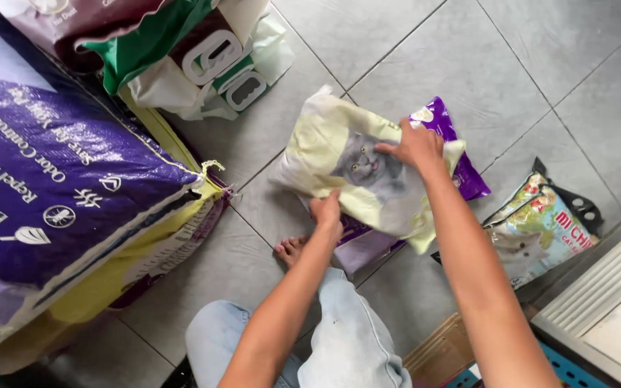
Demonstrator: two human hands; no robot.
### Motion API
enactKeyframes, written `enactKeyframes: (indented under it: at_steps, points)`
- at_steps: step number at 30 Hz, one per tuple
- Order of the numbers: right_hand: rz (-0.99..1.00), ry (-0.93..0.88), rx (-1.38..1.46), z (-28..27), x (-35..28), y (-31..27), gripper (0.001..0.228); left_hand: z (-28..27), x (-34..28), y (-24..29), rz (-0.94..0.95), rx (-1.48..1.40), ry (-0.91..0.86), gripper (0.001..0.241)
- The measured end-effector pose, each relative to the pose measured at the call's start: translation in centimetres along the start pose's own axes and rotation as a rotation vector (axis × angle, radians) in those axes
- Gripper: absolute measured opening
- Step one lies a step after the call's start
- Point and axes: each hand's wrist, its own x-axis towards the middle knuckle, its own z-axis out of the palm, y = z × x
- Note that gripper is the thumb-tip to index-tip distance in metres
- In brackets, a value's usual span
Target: Stocking and organizing bags of cat litter on a retail shelf
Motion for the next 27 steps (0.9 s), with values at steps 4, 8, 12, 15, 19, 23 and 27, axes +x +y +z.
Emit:
enactKeyframes:
  at_steps: [4, 8, 12, 15, 19, 23, 27]
  points:
    - [0.077, -0.141, 0.158, -1.3, -5.8, -1.6, 0.095, -1.9, 6.7, 2.7, 0.167, 0.087, 0.097, 0.045]
    - [0.080, -0.252, 0.629, 3.2, -5.7, 0.4, 0.105, -3.2, 6.5, 5.5, 0.271, 0.398, -0.082, 0.087]
    - [0.125, -0.055, 0.633, 3.0, -6.0, -1.9, 0.093, -4.1, 3.1, 11.1, 0.238, 0.687, -0.290, 0.121]
    - [0.143, 0.108, 0.781, 7.9, -2.9, -0.2, 0.070, -5.4, 3.3, 13.7, 0.258, 0.659, -0.343, 0.136]
    - [0.010, 0.092, 0.957, 4.9, -6.5, -1.9, 0.049, -4.4, 3.0, 11.1, 0.310, 0.684, -0.358, 0.128]
    - [-0.062, 0.161, 1.167, 2.1, -9.8, -5.0, 0.032, -3.3, 5.4, 8.7, 0.436, 0.379, -0.459, 0.096]
    - [-0.095, 0.269, 1.491, 5.0, -10.0, -4.0, 0.032, -4.6, 4.3, 8.9, 0.525, 0.255, -0.530, 0.081]
